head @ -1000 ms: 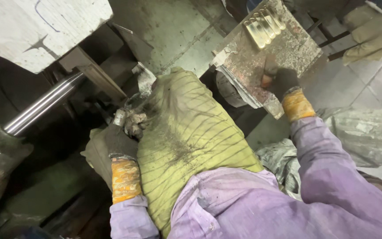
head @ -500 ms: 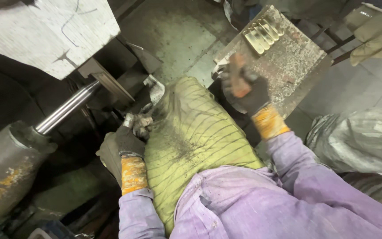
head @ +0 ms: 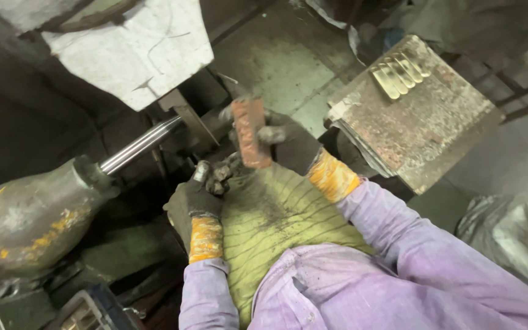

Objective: The person grinds metal parts using a bench grinder. They pick up a part from a tray, hold it against the rotating grinding wheel while turning it, and then place it into a bin.

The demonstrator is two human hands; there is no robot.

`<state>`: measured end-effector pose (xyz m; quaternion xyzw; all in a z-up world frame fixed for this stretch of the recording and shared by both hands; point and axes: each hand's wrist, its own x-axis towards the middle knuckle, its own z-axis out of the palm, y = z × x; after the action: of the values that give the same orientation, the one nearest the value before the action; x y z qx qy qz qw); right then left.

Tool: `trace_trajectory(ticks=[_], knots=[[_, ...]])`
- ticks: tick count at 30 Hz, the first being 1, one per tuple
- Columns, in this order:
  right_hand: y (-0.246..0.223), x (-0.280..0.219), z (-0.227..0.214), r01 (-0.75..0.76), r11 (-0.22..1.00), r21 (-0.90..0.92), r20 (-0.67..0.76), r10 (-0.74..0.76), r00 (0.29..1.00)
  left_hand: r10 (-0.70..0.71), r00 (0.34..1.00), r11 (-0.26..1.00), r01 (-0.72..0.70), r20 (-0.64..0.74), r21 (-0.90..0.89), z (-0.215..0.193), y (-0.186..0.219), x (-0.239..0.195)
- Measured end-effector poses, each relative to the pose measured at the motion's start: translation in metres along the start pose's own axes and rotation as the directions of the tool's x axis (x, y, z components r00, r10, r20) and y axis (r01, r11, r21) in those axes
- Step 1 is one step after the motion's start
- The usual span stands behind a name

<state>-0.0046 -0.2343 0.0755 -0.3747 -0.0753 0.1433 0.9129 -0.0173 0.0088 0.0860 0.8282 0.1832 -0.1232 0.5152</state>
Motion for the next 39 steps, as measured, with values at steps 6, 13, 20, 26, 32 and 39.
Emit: trace_trajectory(ticks=[6, 13, 20, 26, 32, 39], knots=[[0.073, 0.025, -0.017, -0.24, 0.97, -0.027, -0.078, 0.237, 0.968, 0.224, 0.971, 0.762, -0.123, 0.081, -0.636, 0.03, -0.057, 0.039], [0.089, 0.02, -0.043, -0.001, 0.345, -0.939, 0.013, 0.037, 0.999, 0.341, 0.905, 0.818, -0.152, 0.254, -0.554, 0.05, -0.11, 0.077], [0.105, 0.034, -0.038, -0.405, 0.855, -0.324, -0.269, 0.327, 0.906, 0.101, 0.955, 0.726, 0.121, 0.279, -0.677, 0.054, -0.109, 0.074], [0.1, 0.038, -0.023, -0.43, 0.893, -0.136, -0.297, 0.377, 0.877, -0.166, 0.931, 0.654, 0.35, 0.324, -0.671, 0.06, -0.105, 0.084], [0.108, 0.034, -0.034, -0.279, 0.784, -0.555, -0.193, 0.205, 0.96, -0.085, 0.971, 0.743, 0.211, 0.224, -0.635, 0.07, -0.121, 0.092], [0.143, 0.048, -0.075, 0.233, 0.098, -0.968, 0.223, -0.105, 0.969, -0.051, 0.979, 0.668, 0.179, 0.195, -0.723, 0.065, -0.099, 0.072]])
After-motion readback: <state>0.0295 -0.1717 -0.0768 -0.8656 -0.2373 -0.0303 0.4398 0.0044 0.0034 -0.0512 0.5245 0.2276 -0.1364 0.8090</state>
